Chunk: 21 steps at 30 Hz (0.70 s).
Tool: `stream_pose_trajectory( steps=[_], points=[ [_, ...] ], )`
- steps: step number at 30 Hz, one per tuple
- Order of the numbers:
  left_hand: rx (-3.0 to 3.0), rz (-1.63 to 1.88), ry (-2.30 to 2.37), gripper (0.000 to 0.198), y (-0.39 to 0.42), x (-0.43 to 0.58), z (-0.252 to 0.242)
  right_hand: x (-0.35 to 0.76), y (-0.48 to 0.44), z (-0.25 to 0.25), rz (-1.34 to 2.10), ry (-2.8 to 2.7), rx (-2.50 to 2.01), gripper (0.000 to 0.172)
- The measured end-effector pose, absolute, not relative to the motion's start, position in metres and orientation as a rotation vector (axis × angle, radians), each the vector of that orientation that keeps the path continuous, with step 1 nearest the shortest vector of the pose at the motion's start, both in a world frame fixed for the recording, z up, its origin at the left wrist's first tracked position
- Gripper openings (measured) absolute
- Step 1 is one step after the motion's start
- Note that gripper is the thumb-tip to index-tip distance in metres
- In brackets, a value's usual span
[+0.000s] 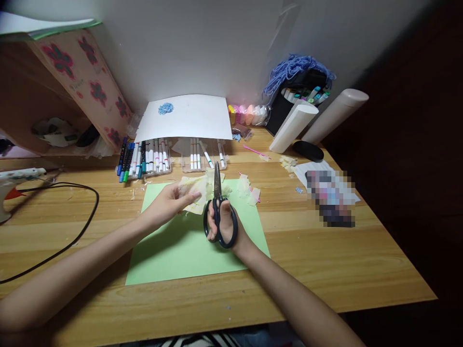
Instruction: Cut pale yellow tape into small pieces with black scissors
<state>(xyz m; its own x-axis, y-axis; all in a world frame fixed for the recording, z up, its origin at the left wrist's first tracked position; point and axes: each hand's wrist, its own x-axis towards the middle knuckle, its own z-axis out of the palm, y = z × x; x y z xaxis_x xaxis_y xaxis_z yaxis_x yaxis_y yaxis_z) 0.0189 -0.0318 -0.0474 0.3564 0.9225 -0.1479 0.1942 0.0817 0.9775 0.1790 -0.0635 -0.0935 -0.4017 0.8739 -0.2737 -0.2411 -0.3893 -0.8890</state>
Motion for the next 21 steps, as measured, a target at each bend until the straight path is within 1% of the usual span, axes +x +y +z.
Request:
stream_pose_trajectory(
  steps=[4, 7, 10, 13, 14, 16, 19, 21],
  points=[
    [1.349, 0.801, 1.14, 0.035, -0.028, 0.017, -0.053, 0.18, -0.061, -0.078, 1.885, -0.8, -1.042, 0.079],
    [1.299, 0.896, 1.188, 0.037, -0.024, 0.015, -0.058, 0.183, -0.059, -0.074, 1.848, -0.673, -1.068, 0.075],
    [1.257, 0.94, 1.225, 0.039, -0.023, 0.014, -0.06, 0.188, -0.053, -0.075, 1.642, -0.667, -1.114, 0.061],
    [1.233, 0.952, 1.176, 0.042, -0.025, 0.014, -0.057, 0.193, -0.049, -0.078, 1.365, -0.849, -1.221, 0.043],
    [1.227, 0.952, 1.143, 0.042, -0.026, 0.014, -0.055, 0.193, -0.05, -0.078, 1.309, -0.933, -1.244, 0.04],
    [1.211, 0.942, 1.076, 0.042, -0.028, 0.015, -0.052, 0.192, -0.053, -0.079, 1.301, -1.089, -1.227, 0.04],
    [1.203, 0.946, 1.038, 0.042, -0.03, 0.017, -0.048, 0.185, -0.062, -0.077, 1.426, -1.218, -1.124, 0.048],
    [1.214, 0.966, 1.063, 0.042, -0.03, 0.016, -0.048, 0.178, -0.068, -0.074, 1.499, -1.248, -1.096, 0.049]
  ],
)
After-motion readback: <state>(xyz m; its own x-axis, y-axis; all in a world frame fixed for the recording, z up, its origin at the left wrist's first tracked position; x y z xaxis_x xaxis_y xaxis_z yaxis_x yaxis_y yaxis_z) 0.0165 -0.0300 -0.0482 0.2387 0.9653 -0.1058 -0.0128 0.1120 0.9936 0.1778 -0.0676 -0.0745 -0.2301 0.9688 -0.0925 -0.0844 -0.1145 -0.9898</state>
